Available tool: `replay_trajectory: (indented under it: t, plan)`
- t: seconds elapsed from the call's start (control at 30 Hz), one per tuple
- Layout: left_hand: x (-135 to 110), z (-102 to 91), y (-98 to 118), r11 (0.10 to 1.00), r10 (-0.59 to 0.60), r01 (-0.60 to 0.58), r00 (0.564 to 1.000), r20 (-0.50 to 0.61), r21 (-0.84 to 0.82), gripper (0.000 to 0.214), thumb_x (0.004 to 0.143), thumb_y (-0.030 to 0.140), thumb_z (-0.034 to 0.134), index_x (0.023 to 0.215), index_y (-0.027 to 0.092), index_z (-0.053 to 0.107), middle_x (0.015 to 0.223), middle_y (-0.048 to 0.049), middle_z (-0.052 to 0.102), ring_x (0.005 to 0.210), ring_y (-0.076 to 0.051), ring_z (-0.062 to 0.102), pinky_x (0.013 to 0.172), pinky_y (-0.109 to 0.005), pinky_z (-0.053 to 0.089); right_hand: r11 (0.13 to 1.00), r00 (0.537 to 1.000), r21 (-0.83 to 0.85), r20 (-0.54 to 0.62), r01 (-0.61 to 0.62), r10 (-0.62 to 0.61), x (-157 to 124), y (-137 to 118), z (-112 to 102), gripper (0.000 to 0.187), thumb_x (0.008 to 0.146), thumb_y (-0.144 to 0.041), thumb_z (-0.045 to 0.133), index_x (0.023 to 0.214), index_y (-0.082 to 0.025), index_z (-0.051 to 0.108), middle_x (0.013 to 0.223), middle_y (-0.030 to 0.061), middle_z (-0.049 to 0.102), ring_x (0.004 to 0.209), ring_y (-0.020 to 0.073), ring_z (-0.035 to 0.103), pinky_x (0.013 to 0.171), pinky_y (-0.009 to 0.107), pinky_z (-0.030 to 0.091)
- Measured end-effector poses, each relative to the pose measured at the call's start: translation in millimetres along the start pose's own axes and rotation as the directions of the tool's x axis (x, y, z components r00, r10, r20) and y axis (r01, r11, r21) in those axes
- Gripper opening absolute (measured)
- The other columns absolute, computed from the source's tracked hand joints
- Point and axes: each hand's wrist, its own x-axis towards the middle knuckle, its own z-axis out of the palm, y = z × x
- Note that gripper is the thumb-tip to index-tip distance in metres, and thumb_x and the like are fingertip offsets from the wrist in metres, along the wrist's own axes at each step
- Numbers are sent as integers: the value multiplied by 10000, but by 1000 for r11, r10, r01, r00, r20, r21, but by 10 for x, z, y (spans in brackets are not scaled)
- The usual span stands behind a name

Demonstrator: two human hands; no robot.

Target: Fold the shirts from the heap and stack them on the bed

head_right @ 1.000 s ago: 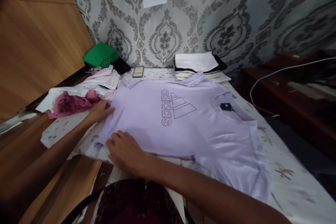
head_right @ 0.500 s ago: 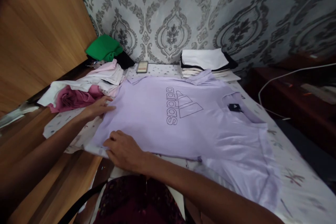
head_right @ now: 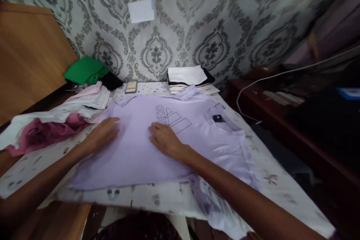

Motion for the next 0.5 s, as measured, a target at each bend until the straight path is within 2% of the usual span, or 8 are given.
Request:
replay_trajectory:
  t: [0.1, 0.17, 0.27, 0.37, 0.43, 0.5]
  plan:
    - [409, 272, 258, 963, 232, -217, 970, 79, -159, 562, 1003, 444, 363, 1470, 134, 402, 1576, -180, 392, 1480, -263, 339, 1209, -428, 297, 988, 992, -106, -65, -115, 109, 10, 483, -57, 380, 1016, -314, 446, 1343, -150, 552, 1469, 175, 536, 1366, 274, 494, 1120, 486, 389]
    - [627, 383, 290, 955, 266, -243, 956, 124, -172, 588, 1016, 483, 331, 1498, 150, 384, 1619, -164, 327, 1518, -270, 259, 1235, -476, 220, 977, 985, -152, -102, -152, 137, -16, 787, -112, 436, 1044, -372, 369, 1402, -170, 514, 1512, 146, 503, 1418, 248, 439, 1158, 461, 343]
    - [847, 421, 52, 989, 125, -111, 981, 145, -100, 566, 1017, 464, 313, 1488, 163, 402, 1619, -159, 332, 1521, -300, 247, 1221, -561, 188, 948, 958, -179, -165, -263, 234, -76, 1257, -248, 453, 1048, -343, 315, 1373, -126, 544, 1481, 187, 524, 1396, 280, 464, 1131, 481, 369]
    - [979, 367, -314, 998, -55, 55, 996, 69, 0, 529, 994, 420, 328, 1410, 124, 467, 1545, -193, 438, 1461, -318, 365, 1176, -525, 304, 867, 883, -195, -205, -459, 422, -76, 1664, -420, 402, 1014, -261, 364, 1280, -79, 605, 1350, 221, 616, 1266, 321, 572, 1045, 496, 443]
    - [1059, 314, -451, 993, -93, 93, 996, -3, 74, 478, 982, 384, 335, 1326, 111, 523, 1412, -203, 556, 1333, -317, 506, 1105, -484, 403, 805, 833, -222, -215, -550, 510, -4, 1845, -522, 375, 988, -229, 392, 1232, -86, 638, 1248, 200, 670, 1187, 314, 607, 1003, 459, 465]
    - [1164, 260, -453, 979, -91, 101, 994, -65, 178, 411, 960, 340, 368, 1257, 127, 557, 1268, -191, 622, 1199, -321, 576, 1017, -474, 469, 777, 814, -246, -224, -580, 537, 125, 1962, -598, 380, 963, -215, 422, 1251, -87, 633, 1225, 201, 669, 1173, 317, 598, 983, 438, 467]
